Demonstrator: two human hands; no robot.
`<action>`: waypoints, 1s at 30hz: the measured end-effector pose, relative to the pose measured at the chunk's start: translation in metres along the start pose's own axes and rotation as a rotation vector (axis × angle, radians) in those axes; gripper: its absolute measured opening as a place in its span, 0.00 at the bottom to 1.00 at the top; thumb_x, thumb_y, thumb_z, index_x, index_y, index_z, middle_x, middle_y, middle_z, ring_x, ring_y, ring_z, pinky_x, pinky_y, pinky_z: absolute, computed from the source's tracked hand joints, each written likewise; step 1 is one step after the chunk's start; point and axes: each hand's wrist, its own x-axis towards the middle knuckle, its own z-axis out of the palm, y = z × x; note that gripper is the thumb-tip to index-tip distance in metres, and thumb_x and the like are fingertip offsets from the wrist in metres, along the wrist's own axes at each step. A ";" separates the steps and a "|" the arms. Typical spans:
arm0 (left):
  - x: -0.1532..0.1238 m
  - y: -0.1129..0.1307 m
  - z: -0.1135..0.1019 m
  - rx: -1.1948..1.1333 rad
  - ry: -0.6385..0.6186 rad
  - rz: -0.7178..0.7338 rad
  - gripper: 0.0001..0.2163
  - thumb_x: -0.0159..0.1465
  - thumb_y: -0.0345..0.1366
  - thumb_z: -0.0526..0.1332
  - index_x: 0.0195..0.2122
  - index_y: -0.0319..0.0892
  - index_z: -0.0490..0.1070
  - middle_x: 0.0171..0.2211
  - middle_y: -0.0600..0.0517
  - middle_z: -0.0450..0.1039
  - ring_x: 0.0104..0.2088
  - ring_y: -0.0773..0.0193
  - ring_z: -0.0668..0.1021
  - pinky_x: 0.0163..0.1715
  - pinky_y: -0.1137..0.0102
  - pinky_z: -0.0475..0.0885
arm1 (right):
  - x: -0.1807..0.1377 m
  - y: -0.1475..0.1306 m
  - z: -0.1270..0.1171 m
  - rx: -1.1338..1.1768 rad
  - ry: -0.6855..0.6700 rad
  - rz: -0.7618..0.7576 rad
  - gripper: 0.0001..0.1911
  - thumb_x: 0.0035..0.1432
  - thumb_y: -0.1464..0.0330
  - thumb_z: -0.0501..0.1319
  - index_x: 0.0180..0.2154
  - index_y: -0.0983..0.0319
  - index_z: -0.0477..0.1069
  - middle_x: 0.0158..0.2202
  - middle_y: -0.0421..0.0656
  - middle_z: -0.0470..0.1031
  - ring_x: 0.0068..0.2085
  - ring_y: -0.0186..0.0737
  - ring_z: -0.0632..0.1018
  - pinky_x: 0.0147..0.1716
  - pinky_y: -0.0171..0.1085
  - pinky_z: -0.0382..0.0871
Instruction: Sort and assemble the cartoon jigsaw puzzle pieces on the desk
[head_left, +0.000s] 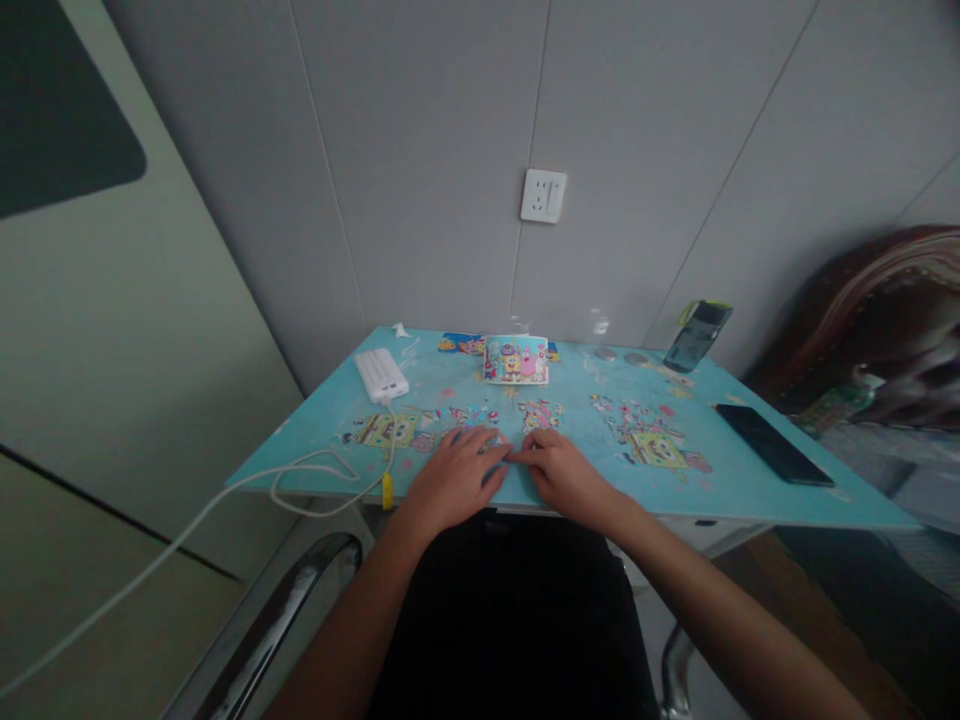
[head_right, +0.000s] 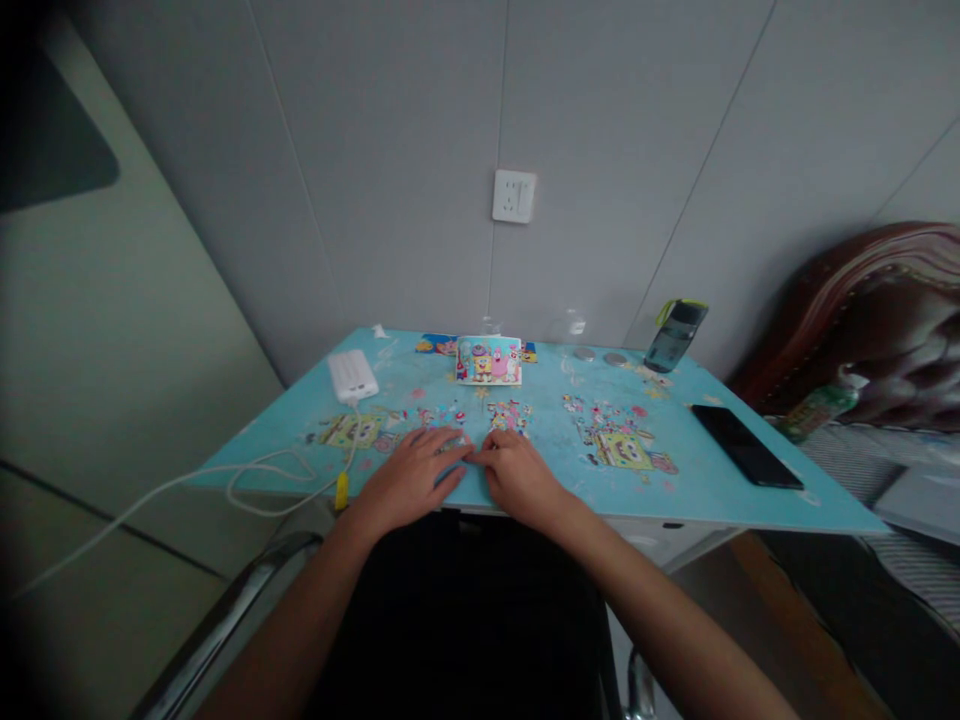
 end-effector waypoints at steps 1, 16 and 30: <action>0.000 0.000 0.000 -0.002 0.001 -0.001 0.17 0.72 0.41 0.52 0.60 0.50 0.68 0.61 0.46 0.69 0.63 0.52 0.68 0.63 0.50 0.57 | 0.000 0.005 -0.001 0.012 0.022 0.027 0.23 0.61 0.80 0.55 0.51 0.58 0.79 0.42 0.47 0.74 0.46 0.41 0.73 0.51 0.38 0.65; -0.001 -0.001 0.003 -0.018 0.007 -0.020 0.18 0.73 0.43 0.51 0.61 0.51 0.67 0.62 0.47 0.67 0.63 0.52 0.67 0.64 0.49 0.56 | -0.005 0.039 -0.009 -0.140 -0.007 0.142 0.29 0.59 0.83 0.53 0.56 0.55 0.76 0.44 0.47 0.71 0.47 0.42 0.72 0.52 0.38 0.64; -0.001 0.000 0.002 -0.044 0.038 -0.027 0.17 0.72 0.43 0.52 0.59 0.52 0.69 0.59 0.48 0.69 0.62 0.54 0.69 0.63 0.52 0.57 | -0.072 0.097 -0.043 -0.452 -0.025 0.337 0.29 0.55 0.83 0.55 0.49 0.53 0.81 0.44 0.50 0.73 0.44 0.46 0.73 0.51 0.44 0.65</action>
